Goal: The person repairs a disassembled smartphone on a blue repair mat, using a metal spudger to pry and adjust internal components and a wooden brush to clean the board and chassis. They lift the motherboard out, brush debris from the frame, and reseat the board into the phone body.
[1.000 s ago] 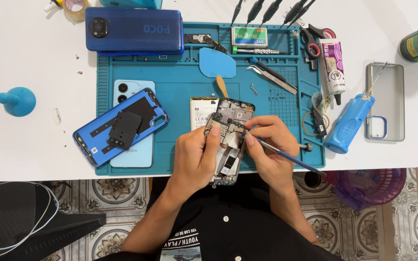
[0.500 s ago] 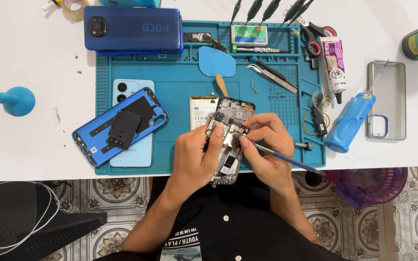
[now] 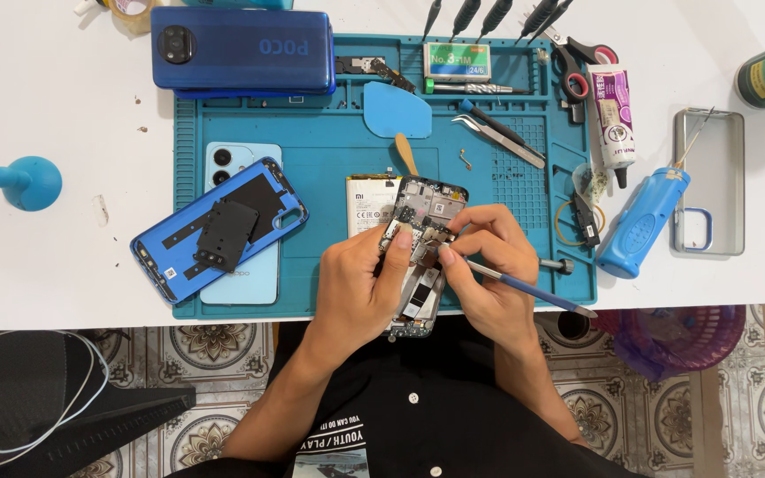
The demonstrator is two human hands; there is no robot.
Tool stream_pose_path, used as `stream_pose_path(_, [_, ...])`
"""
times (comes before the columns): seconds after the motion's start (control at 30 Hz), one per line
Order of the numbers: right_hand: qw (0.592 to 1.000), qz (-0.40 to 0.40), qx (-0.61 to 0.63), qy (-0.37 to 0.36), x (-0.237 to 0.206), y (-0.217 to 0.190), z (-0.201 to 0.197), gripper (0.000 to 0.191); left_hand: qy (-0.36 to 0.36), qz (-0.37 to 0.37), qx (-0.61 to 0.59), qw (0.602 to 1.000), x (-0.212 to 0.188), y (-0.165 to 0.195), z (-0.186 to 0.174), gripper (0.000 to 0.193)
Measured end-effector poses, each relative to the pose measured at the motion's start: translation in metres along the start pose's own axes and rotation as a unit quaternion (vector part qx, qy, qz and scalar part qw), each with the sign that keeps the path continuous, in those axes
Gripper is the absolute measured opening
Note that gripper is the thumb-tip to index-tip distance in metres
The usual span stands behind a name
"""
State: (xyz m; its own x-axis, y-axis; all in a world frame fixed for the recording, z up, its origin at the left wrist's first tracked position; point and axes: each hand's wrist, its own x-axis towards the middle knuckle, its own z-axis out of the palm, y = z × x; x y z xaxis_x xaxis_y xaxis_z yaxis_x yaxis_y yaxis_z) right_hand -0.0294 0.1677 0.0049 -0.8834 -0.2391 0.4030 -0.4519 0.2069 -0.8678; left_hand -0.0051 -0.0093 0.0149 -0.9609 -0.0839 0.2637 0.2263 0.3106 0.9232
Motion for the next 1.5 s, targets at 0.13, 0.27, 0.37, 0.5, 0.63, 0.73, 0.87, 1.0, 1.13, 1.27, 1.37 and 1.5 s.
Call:
stream_pose_path(0.13, [1.000,0.003,0.000,0.005,-0.0005,0.0005,0.0002,0.009,-0.002,-0.009,-0.004,1.000,-0.0003,0.0002,0.0004,0.033])
stream_pose_path(0.27, [1.000,0.000,-0.004,0.002,-0.0012,0.0002,0.0001,0.007,-0.003,-0.005,0.000,1.000,-0.0008,0.0003,0.0001,0.033])
stream_pose_path(0.37, [1.000,-0.005,-0.009,0.000,-0.0006,0.0004,-0.0001,0.007,-0.004,0.002,0.003,1.000,-0.0004,-0.0001,0.0000,0.033])
stream_pose_path(0.5, [1.000,0.004,-0.006,0.002,-0.0007,0.0004,0.0002,0.006,-0.004,0.000,0.004,1.000,-0.0004,0.0000,0.0001,0.034])
stream_pose_path(0.63, [1.000,-0.005,-0.007,-0.001,-0.0002,0.0003,0.0001,0.006,-0.003,-0.004,-0.002,1.000,-0.0007,0.0006,-0.0001,0.033])
stream_pose_path(0.73, [1.000,0.000,-0.001,0.001,0.0000,0.0001,-0.0003,0.006,-0.003,-0.005,0.007,1.000,0.0001,0.0006,0.0009,0.034])
stream_pose_path(0.87, [1.000,-0.006,-0.019,0.002,-0.0001,0.0000,-0.0001,0.006,-0.002,0.006,0.000,1.000,-0.0005,0.0015,0.0000,0.034])
stream_pose_path(1.0, [1.000,0.004,-0.002,0.002,0.0001,-0.0004,0.0001,0.006,-0.001,0.004,0.005,1.000,0.0003,0.0027,-0.0001,0.035])
stream_pose_path(1.13, [1.000,-0.008,-0.013,0.002,0.0012,-0.0004,-0.0004,0.006,-0.002,0.016,0.004,1.000,0.0016,0.0039,-0.0008,0.036])
stream_pose_path(1.27, [1.000,-0.001,0.002,0.003,0.0007,-0.0005,-0.0016,0.006,-0.005,0.004,0.001,1.000,0.0021,0.0041,-0.0001,0.036])
stream_pose_path(1.37, [1.000,-0.007,0.005,0.002,0.0009,0.0008,-0.0017,0.008,-0.004,0.005,-0.001,1.000,0.0024,0.0033,0.0002,0.036])
stream_pose_path(1.5, [1.000,-0.005,-0.002,0.001,0.0005,0.0017,-0.0025,0.009,-0.005,0.006,0.001,1.000,0.0018,0.0018,0.0009,0.036])
